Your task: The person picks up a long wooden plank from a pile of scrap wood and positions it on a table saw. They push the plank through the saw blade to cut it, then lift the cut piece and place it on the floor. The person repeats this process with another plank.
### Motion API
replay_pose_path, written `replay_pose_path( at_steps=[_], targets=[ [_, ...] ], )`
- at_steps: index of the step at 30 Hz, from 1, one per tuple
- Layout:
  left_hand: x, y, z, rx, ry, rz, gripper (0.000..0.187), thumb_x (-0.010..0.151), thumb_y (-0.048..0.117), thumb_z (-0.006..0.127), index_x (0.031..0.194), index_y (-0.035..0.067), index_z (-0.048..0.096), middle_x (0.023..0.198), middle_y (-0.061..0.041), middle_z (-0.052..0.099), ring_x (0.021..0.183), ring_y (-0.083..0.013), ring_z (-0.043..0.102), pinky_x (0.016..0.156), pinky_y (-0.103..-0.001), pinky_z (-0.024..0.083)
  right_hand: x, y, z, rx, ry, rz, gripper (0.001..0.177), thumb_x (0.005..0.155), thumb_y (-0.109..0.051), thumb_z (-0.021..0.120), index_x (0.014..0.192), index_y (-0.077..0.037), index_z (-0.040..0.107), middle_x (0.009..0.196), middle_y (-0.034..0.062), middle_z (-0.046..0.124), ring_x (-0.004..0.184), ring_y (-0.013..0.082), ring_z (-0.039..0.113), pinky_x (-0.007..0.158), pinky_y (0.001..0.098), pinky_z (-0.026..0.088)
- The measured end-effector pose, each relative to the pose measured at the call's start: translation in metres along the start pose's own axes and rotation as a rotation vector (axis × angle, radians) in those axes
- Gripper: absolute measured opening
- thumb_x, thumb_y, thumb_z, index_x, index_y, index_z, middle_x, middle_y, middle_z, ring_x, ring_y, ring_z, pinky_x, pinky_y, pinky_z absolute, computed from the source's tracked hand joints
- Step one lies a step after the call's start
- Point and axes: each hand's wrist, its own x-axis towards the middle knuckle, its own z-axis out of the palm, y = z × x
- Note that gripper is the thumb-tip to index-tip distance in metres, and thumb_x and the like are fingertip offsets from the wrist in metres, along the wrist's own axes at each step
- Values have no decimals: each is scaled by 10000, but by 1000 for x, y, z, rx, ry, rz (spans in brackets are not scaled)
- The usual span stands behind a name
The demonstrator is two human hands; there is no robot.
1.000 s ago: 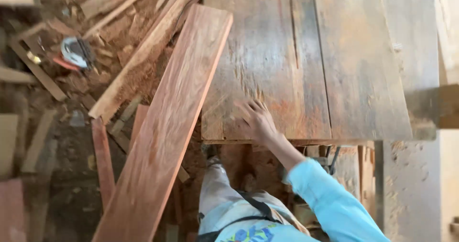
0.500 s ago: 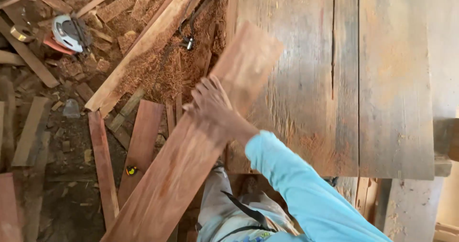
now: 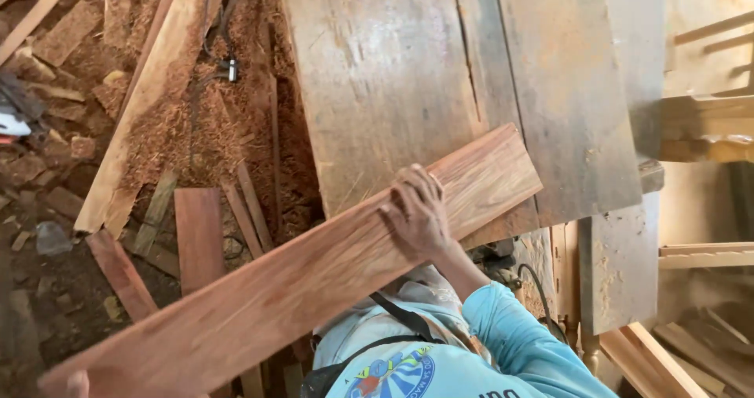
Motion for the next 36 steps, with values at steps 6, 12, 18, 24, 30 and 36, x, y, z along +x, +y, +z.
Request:
replay_pose_path(
  at_steps=[6, 12, 18, 24, 30, 36],
  targets=[
    [25, 145, 97, 83, 48, 139, 545, 1082, 410, 779, 1090, -129, 701, 1090, -272, 720, 1047, -353, 682, 920, -509, 517, -25, 160, -81, -274, 243, 549, 877, 917, -410, 715, 1592, -6, 328, 1625, 281, 312, 1513, 460, 257, 1197, 599, 215],
    [56, 225, 150, 348, 4, 647, 400, 1124, 321, 591, 1084, -72, 652, 1021, -249, 706, 924, -296, 654, 820, -459, 527, -41, 266, -112, -256, 79, 711, 757, 1008, -487, 613, 1598, -96, 343, 1492, 261, 475, 1403, 456, 413, 1131, 624, 296],
    [-170, 343, 232, -468, 323, 106, 491, 1025, 495, 683, 1273, 74, 730, 868, -106, 526, 741, -216, 530, 630, -387, 485, -47, 277, -114, -301, 193, 536, 630, 1059, -463, 660, 1487, -52, 448, 1321, 246, 550, 1231, 438, 525, 1027, 567, 424],
    [-230, 298, 350, -1046, -90, -333, 413, 879, 453, 776, 1063, 179, 527, 861, 30, 628, 652, -140, 586, 549, -346, 513, -28, 301, -135, -89, -47, 671, 647, 1008, -557, 669, 1364, -56, 466, 1263, 226, 549, 1154, 380, 583, 968, 505, 483],
    [-196, 310, 378, -907, 208, -364, 610, 956, 257, 863, 1016, 27, 301, 976, -161, 345, 910, -394, 143, 806, -569, 161, -14, 299, -126, -187, 57, 444, 809, 1016, -520, 644, 1569, -1, 360, 1441, 253, 534, 1267, 409, 544, 1038, 529, 460],
    [-204, 376, 375, -1074, -2, -40, 600, 1000, 388, 745, 1479, 89, 539, 1477, -77, 587, 1344, -259, 563, 1173, -493, 462, 11, 273, -125, -105, 96, 397, 762, 1015, -481, 665, 1531, 23, 419, 1426, 245, 560, 1266, 415, 556, 1072, 514, 440]
  ],
)
